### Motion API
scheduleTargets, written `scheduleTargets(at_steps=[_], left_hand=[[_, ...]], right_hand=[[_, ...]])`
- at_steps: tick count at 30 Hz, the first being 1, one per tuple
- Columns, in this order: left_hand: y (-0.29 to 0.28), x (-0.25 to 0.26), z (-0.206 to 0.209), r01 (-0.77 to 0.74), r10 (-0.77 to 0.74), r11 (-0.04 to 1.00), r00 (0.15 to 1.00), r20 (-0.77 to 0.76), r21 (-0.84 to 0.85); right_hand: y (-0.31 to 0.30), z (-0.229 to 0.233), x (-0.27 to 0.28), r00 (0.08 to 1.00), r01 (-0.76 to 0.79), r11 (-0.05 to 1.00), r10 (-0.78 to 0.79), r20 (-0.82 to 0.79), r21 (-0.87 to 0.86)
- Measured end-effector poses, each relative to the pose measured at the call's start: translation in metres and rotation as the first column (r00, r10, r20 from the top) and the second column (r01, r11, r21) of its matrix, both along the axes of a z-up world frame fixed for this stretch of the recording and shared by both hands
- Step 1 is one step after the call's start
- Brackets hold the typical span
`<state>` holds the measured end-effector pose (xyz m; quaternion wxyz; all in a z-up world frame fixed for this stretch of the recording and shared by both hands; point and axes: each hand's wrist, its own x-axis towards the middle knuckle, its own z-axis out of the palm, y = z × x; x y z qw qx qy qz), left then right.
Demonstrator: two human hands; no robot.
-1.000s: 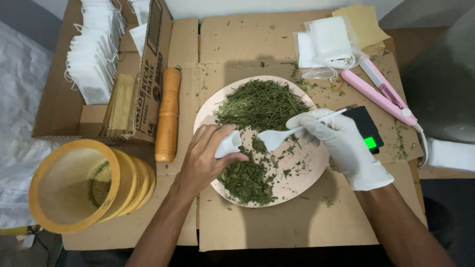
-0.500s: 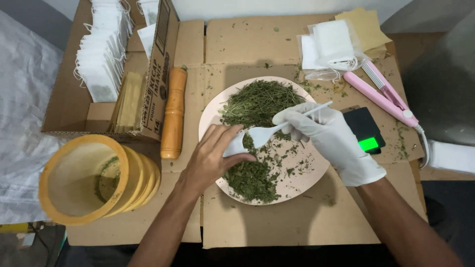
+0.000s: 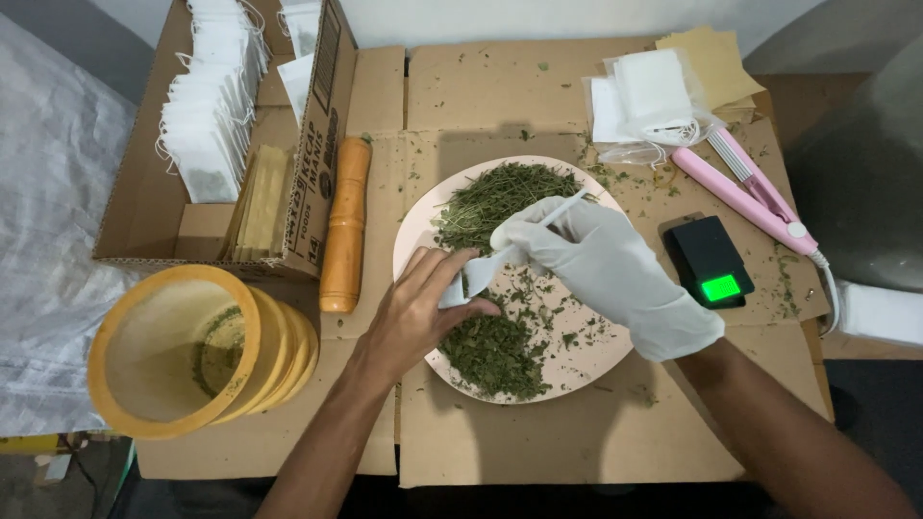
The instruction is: The person fills white tea bags with dried green herbs using a white plastic spoon. They scoop herbs from a plate, place them into the bags, and then fold and seal the bags before placing them into a cardboard box.
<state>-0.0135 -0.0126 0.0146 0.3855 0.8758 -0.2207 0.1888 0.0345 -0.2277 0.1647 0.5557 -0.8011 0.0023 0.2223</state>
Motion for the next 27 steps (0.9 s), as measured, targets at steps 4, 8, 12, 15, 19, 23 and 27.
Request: scheduleTargets(at_steps=[4, 8, 12, 15, 19, 23, 27], left_hand=[[0.0, -0.001, 0.004, 0.021, -0.021, 1.0, 1.0, -0.014, -0.014], [0.0, -0.001, -0.001, 0.018, -0.018, 1.0, 1.0, -0.016, -0.023], [-0.004, -0.001, 0.009, 0.017, -0.017, 1.0, 1.0, -0.003, 0.0], [-0.005, 0.0, 0.004, 0.009, -0.009, 0.997, 1.0, -0.002, -0.073], [-0.004, 0.002, 0.01, -0.012, 0.011, 0.996, 1.0, -0.006, -0.092], [-0.005, 0.004, 0.008, -0.006, -0.002, 0.988, 0.998, -0.056, -0.155], [-0.007, 0.005, 0.016, 0.051, -0.097, 0.975, 0.973, -0.21, -0.215]], right_hand=[[0.007, -0.003, 0.002, 1.0, -0.023, 0.999, 0.022, 0.019, 0.022], [0.015, 0.002, 0.002, 0.996, -0.067, 0.997, 0.063, 0.067, 0.045], [0.012, -0.01, 0.005, 0.996, -0.07, 0.997, 0.067, 0.057, 0.042], [0.004, -0.017, 0.01, 0.999, -0.048, 0.998, 0.048, 0.011, 0.04], [-0.005, -0.007, 0.004, 0.999, -0.009, 0.999, 0.011, -0.045, 0.031], [-0.018, -0.02, 0.008, 0.999, 0.028, 0.997, -0.026, -0.03, 0.077], [-0.022, -0.022, 0.007, 0.999, 0.034, 0.994, -0.034, -0.007, 0.101]])
